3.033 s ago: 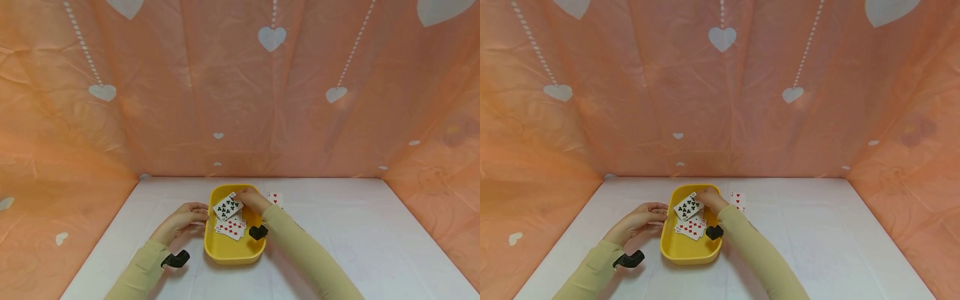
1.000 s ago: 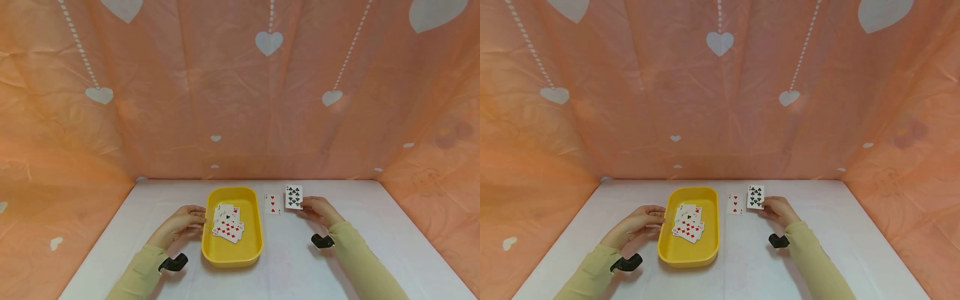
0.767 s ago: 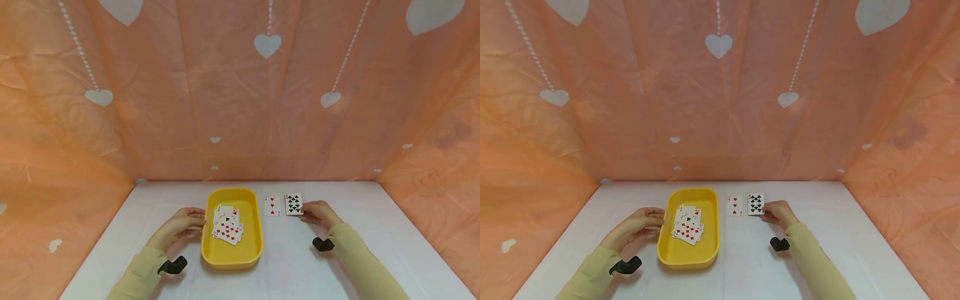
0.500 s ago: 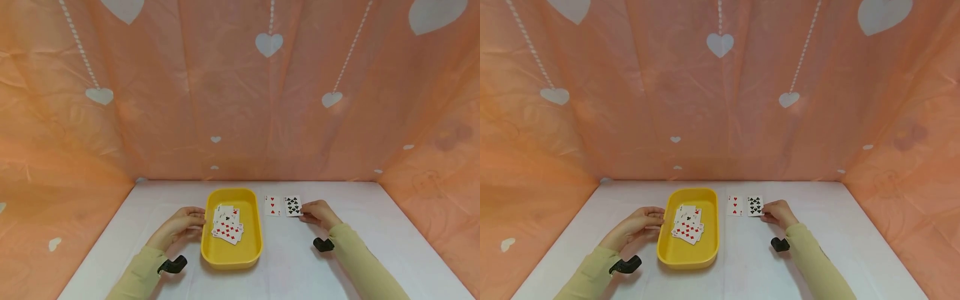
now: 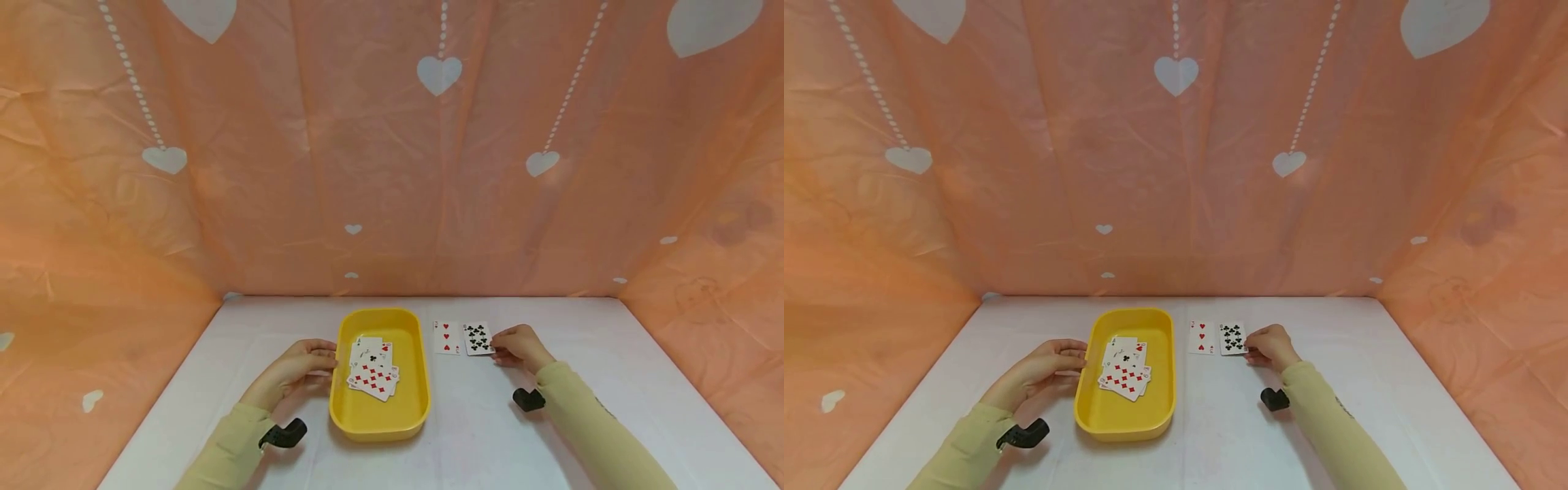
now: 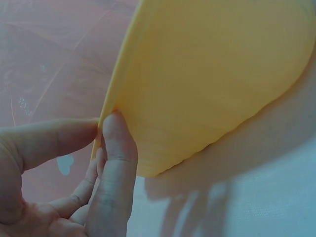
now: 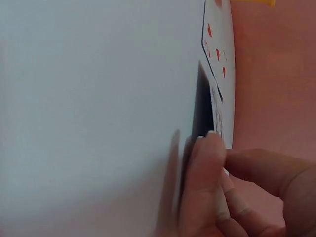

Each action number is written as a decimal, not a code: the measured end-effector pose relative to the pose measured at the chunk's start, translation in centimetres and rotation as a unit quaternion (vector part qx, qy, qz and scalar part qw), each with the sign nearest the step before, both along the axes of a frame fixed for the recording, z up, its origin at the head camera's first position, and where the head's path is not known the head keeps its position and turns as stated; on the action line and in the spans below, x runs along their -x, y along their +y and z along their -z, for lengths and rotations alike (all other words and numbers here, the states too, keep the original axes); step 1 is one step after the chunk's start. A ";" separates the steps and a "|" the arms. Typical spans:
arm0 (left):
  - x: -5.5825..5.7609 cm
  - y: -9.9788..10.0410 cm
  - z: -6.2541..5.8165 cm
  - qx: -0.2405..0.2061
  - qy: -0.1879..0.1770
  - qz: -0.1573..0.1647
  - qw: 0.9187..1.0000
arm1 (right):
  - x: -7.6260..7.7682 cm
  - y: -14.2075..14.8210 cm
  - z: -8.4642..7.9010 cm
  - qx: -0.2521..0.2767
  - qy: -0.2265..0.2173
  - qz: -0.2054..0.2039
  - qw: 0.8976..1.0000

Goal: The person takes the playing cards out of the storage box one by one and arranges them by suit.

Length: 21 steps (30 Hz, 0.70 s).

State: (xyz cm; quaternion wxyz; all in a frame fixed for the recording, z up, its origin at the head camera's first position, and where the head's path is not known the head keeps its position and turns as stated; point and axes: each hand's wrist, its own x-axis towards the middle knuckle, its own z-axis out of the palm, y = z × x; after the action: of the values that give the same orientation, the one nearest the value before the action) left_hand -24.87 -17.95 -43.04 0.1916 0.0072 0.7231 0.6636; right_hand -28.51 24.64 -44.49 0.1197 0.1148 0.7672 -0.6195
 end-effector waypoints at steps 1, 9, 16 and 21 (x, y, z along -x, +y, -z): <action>0.0 0.0 0.0 -0.001 -0.002 -0.001 1.000 | 0.0 0.0 0.0 -0.005 0.000 0.001 1.000; 0.0 0.1 0.0 0.011 -0.007 -0.011 1.000 | 0.1 0.2 0.1 -0.018 0.005 0.008 1.000; 0.0 0.0 0.0 -0.003 -0.008 -0.001 1.000 | 0.1 0.6 0.1 -0.029 0.013 0.012 0.999; 0.0 0.0 -0.1 0.008 0.004 0.006 1.000 | 0.1 0.7 0.1 -0.033 0.014 0.010 0.999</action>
State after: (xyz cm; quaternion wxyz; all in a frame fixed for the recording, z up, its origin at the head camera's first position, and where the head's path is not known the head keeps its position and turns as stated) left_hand -24.87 -17.96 -42.90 0.1931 0.0129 0.7289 0.6567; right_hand -28.57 25.35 -44.58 0.0986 0.1174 0.7876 -0.5968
